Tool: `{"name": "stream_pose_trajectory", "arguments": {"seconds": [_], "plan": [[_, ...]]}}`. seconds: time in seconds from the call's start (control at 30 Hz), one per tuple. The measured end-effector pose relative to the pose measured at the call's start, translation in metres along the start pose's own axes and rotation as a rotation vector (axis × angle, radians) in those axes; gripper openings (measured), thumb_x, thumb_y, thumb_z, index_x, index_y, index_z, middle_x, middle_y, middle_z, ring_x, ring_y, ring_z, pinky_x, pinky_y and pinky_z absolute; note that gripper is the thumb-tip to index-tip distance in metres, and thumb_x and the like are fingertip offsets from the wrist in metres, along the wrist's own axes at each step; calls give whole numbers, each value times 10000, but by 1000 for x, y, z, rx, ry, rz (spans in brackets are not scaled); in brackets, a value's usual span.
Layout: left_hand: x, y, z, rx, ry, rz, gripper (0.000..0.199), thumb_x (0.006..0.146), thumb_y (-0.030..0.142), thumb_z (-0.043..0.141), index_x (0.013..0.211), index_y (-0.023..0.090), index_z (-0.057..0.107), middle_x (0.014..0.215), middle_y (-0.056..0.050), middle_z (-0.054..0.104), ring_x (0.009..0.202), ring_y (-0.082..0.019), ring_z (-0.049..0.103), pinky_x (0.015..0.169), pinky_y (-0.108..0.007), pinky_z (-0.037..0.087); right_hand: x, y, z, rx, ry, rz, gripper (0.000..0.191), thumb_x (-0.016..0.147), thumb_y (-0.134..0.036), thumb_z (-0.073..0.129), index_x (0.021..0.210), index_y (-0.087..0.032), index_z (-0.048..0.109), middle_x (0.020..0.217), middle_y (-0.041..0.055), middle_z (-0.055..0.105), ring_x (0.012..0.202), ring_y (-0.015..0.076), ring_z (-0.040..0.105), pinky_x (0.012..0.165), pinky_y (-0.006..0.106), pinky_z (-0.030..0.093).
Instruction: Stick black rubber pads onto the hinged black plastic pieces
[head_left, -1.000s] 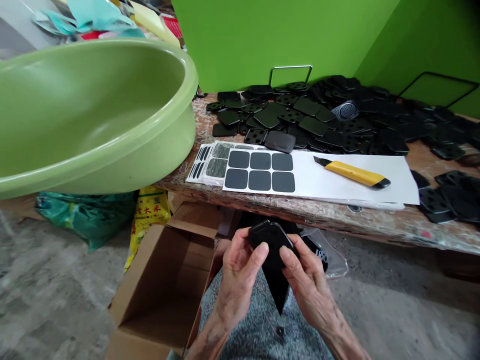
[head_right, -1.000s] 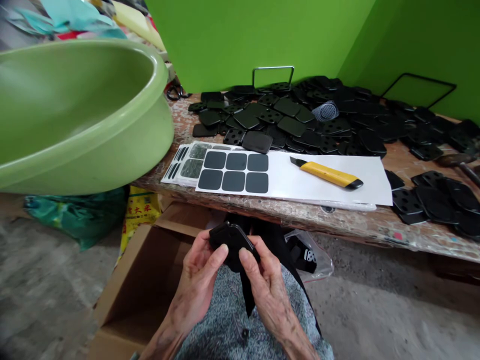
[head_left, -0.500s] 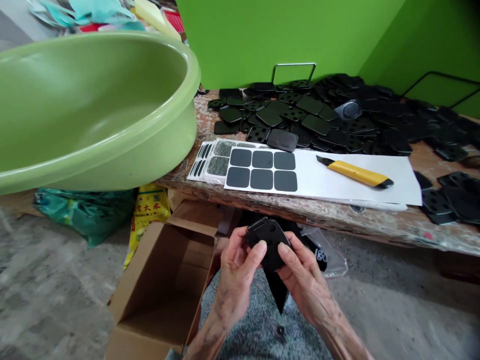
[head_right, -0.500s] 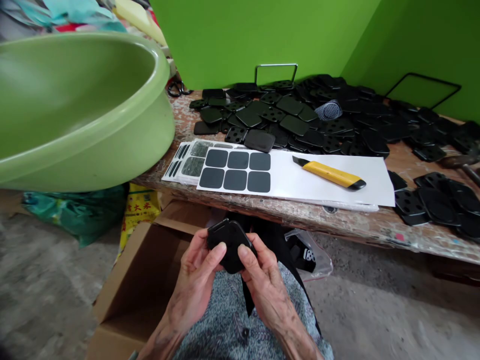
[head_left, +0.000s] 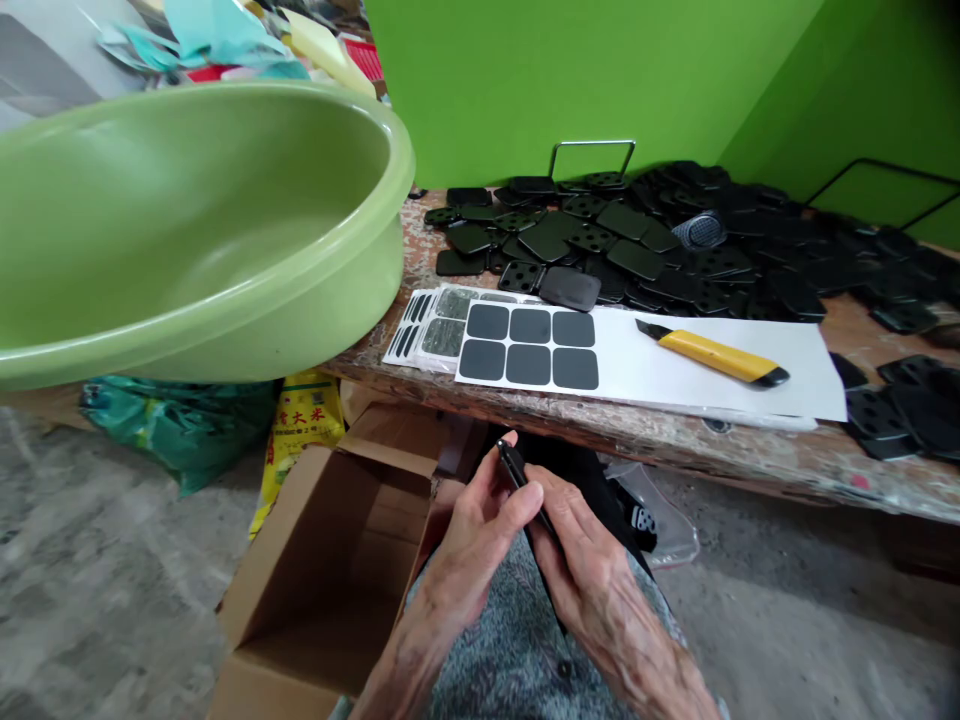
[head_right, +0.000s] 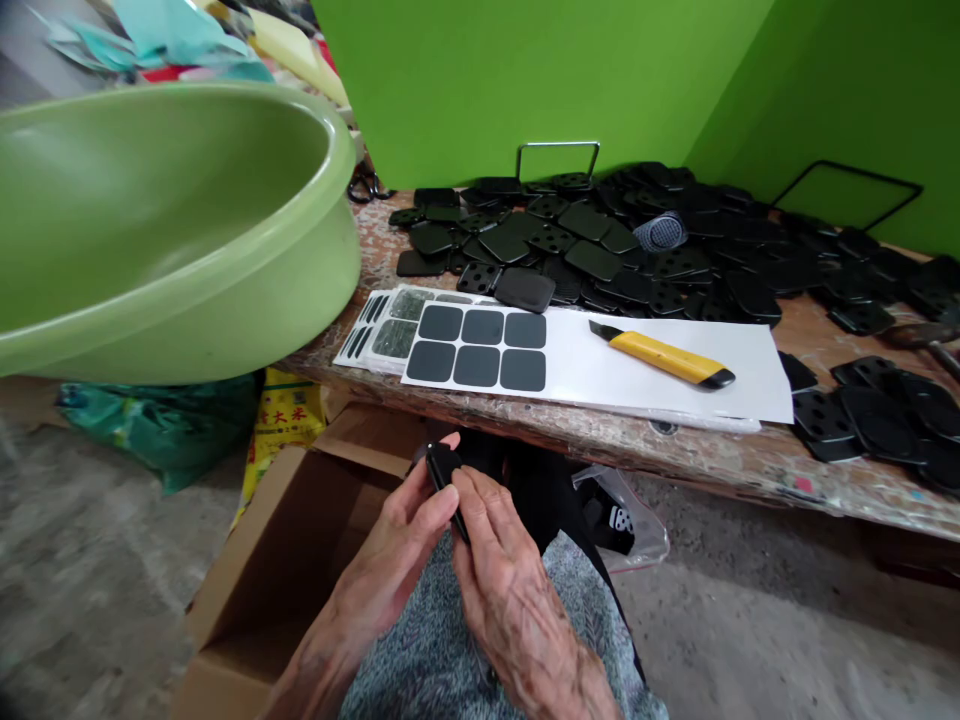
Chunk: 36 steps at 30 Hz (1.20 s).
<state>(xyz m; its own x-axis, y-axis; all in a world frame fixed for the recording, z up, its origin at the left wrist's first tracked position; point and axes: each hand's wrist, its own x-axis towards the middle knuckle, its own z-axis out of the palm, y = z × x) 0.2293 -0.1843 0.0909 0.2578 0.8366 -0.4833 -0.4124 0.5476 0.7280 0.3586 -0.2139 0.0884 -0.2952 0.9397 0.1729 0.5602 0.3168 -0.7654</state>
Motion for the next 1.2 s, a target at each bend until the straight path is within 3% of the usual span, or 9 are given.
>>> {"name": "stream_pose_trajectory", "arguments": {"seconds": [0.17, 0.3, 0.47, 0.57, 0.7, 0.83, 0.93, 1.07, 1.2], "plan": [[-3, 5, -10, -52, -127, -38, 656, 803, 310, 689, 1387, 245, 399, 1396, -76, 492, 1347, -219, 368, 1128, -361, 261, -8, 6, -7, -240, -48, -105, 623, 904, 6, 357, 1487, -142, 199, 1442, 133, 389, 1369, 238, 289, 1090, 456, 372], [-5, 7, -7, -70, -185, 0, 712, 781, 319, 712, 1405, 255, 375, 1357, -76, 523, 1314, -220, 407, 1103, -348, 295, -9, 18, -4, -401, 0, -225, 656, 918, -33, 385, 1507, -184, 138, 1404, 119, 455, 1311, 272, 387, 1068, 577, 313], [-5, 6, -3, -45, -145, 42, 733, 728, 326, 759, 1370, 273, 409, 1242, -60, 581, 1201, -211, 502, 1052, -323, 337, -7, 15, 0, -257, 88, -206, 610, 929, -35, 416, 1487, -173, 211, 1380, 130, 477, 1289, 242, 417, 1036, 467, 380], [-3, 4, 0, 26, -45, 98, 647, 720, 391, 756, 1290, 277, 473, 1098, -35, 618, 1063, -189, 556, 942, -293, 403, -5, 4, -4, -41, 112, -86, 520, 960, -96, 410, 1449, -235, 300, 1370, 81, 489, 1270, 208, 441, 1043, 387, 384], [1, 5, 1, 81, 82, 90, 351, 843, 432, 611, 1143, 253, 577, 997, -20, 637, 938, -151, 564, 833, -262, 418, -3, -3, -15, 323, 73, 271, 309, 989, -285, 421, 1288, -286, 499, 1214, 12, 608, 1100, 170, 572, 945, 268, 446], [4, 6, 1, 62, 27, 64, 203, 843, 359, 624, 973, 202, 629, 885, -9, 643, 777, -120, 564, 723, -245, 439, -2, 2, -21, 644, 48, 491, 245, 944, -423, 505, 1123, -269, 569, 976, -8, 653, 872, 158, 616, 754, 234, 491], [6, 3, 5, 82, 17, 54, 200, 843, 364, 619, 940, 190, 611, 855, -4, 638, 671, -97, 535, 642, -234, 446, -1, 8, -17, 711, 108, 561, 228, 922, -447, 538, 1031, -247, 554, 786, -29, 619, 655, 123, 586, 599, 209, 477], [7, -2, 12, 161, 168, 111, 319, 788, 381, 683, 1040, 217, 576, 938, -1, 630, 793, -109, 566, 716, -222, 461, -2, 5, -11, 404, 143, 421, 199, 952, -342, 482, 1121, -240, 501, 948, 21, 631, 801, 158, 613, 722, 268, 512], [4, 0, 15, 139, 93, 71, 537, 738, 367, 729, 1231, 268, 542, 978, -9, 622, 902, -142, 587, 863, -274, 448, -5, -2, -10, 90, 48, 144, 386, 940, -148, 362, 1316, -235, 381, 1246, 94, 513, 1168, 213, 500, 989, 392, 439]]}}
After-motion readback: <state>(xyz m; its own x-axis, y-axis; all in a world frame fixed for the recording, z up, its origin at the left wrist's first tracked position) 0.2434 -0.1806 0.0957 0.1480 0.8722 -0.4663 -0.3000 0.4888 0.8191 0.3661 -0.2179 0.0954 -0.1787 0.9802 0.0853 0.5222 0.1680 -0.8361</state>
